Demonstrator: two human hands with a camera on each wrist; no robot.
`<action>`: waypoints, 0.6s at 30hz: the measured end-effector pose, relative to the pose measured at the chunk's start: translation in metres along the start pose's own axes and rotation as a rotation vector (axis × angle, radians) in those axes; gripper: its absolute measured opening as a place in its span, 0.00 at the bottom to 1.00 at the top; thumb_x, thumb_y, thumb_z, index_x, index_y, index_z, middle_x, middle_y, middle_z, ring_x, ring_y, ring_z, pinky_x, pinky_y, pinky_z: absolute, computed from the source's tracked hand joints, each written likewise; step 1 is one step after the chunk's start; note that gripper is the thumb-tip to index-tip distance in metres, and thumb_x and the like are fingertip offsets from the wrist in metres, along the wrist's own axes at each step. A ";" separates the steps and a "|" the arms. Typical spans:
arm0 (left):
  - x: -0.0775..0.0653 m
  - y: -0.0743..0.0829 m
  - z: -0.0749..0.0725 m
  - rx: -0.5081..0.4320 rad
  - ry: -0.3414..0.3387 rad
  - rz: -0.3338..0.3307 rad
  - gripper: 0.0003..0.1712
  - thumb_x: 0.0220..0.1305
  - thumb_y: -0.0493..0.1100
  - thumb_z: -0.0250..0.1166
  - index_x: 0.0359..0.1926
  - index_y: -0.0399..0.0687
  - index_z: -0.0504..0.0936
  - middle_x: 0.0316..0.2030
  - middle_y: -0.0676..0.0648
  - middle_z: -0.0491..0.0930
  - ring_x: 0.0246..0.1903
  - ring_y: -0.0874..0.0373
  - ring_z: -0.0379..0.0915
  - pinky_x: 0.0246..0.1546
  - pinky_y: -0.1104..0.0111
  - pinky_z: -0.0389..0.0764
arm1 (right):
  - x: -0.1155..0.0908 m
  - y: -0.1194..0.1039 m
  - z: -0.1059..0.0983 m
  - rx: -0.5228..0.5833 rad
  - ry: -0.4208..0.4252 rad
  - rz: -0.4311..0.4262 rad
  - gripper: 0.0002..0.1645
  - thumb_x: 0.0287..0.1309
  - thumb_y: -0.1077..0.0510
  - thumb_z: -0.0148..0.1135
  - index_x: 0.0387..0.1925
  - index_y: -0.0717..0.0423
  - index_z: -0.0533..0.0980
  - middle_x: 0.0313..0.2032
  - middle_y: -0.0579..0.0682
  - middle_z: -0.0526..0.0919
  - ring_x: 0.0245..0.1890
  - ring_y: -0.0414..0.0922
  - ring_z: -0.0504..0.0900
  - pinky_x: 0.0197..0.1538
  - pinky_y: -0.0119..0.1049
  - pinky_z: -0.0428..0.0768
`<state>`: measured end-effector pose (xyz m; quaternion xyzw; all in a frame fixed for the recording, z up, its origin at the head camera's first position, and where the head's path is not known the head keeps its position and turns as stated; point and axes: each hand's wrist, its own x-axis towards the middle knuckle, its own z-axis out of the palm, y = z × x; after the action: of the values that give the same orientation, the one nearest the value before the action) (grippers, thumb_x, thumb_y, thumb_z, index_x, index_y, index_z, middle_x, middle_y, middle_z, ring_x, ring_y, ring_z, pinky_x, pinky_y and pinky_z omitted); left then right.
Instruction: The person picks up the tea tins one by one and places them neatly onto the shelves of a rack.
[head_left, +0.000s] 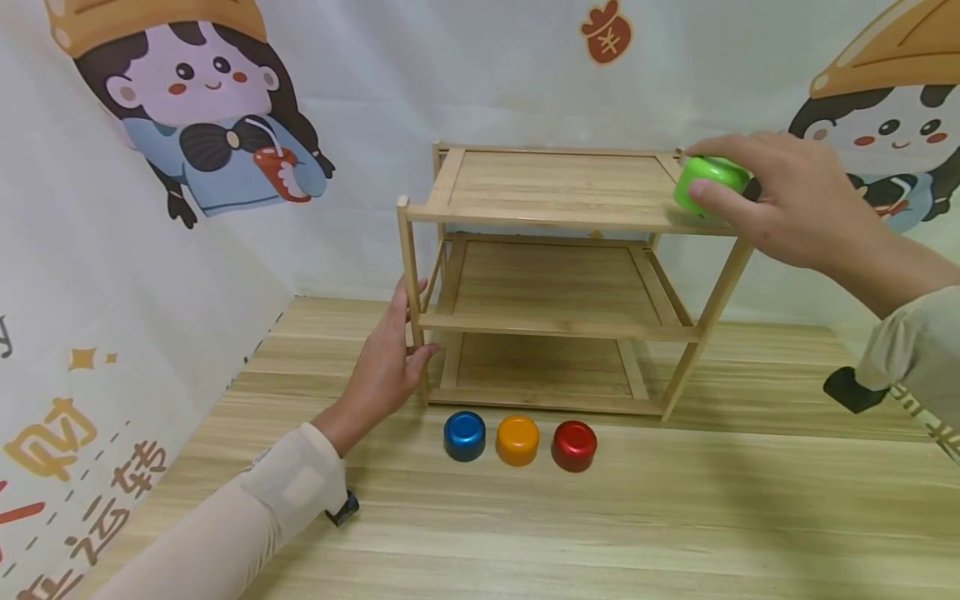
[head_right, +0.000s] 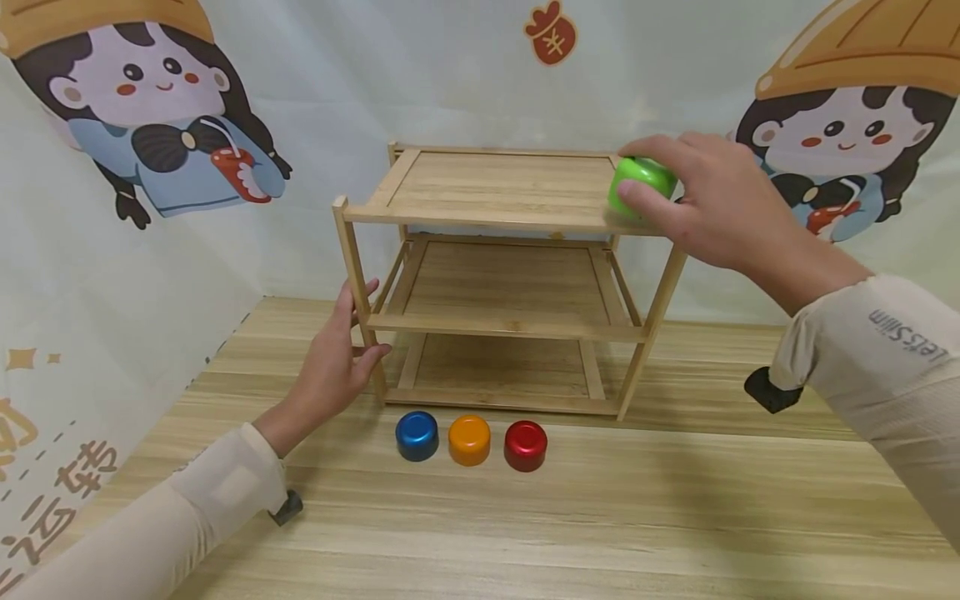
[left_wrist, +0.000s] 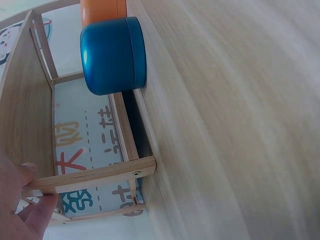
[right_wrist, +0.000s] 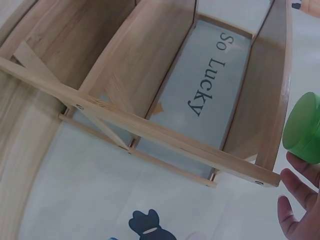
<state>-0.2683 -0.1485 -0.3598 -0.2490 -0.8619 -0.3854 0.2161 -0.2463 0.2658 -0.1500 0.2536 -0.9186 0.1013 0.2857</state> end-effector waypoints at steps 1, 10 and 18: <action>0.000 0.000 0.000 0.000 -0.001 0.000 0.60 0.65 0.29 0.67 0.82 0.61 0.38 0.75 0.40 0.61 0.67 0.40 0.71 0.45 0.57 0.90 | 0.001 0.001 0.000 0.001 -0.003 0.002 0.27 0.73 0.45 0.52 0.66 0.50 0.76 0.55 0.64 0.81 0.42 0.55 0.73 0.36 0.45 0.62; -0.001 0.000 0.000 0.002 -0.011 -0.013 0.60 0.65 0.29 0.67 0.82 0.61 0.38 0.76 0.41 0.60 0.67 0.41 0.70 0.45 0.57 0.90 | 0.009 0.004 0.004 -0.005 -0.028 0.019 0.27 0.73 0.43 0.52 0.66 0.49 0.75 0.54 0.61 0.82 0.37 0.50 0.70 0.34 0.42 0.63; -0.001 0.000 -0.001 0.001 -0.008 -0.009 0.60 0.65 0.29 0.67 0.82 0.61 0.38 0.76 0.40 0.60 0.68 0.41 0.70 0.45 0.57 0.90 | 0.015 0.007 0.009 0.013 -0.047 0.040 0.28 0.73 0.43 0.51 0.67 0.49 0.74 0.57 0.64 0.80 0.46 0.57 0.73 0.38 0.46 0.64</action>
<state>-0.2671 -0.1491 -0.3596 -0.2466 -0.8641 -0.3848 0.2111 -0.2648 0.2629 -0.1487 0.2393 -0.9293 0.1071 0.2601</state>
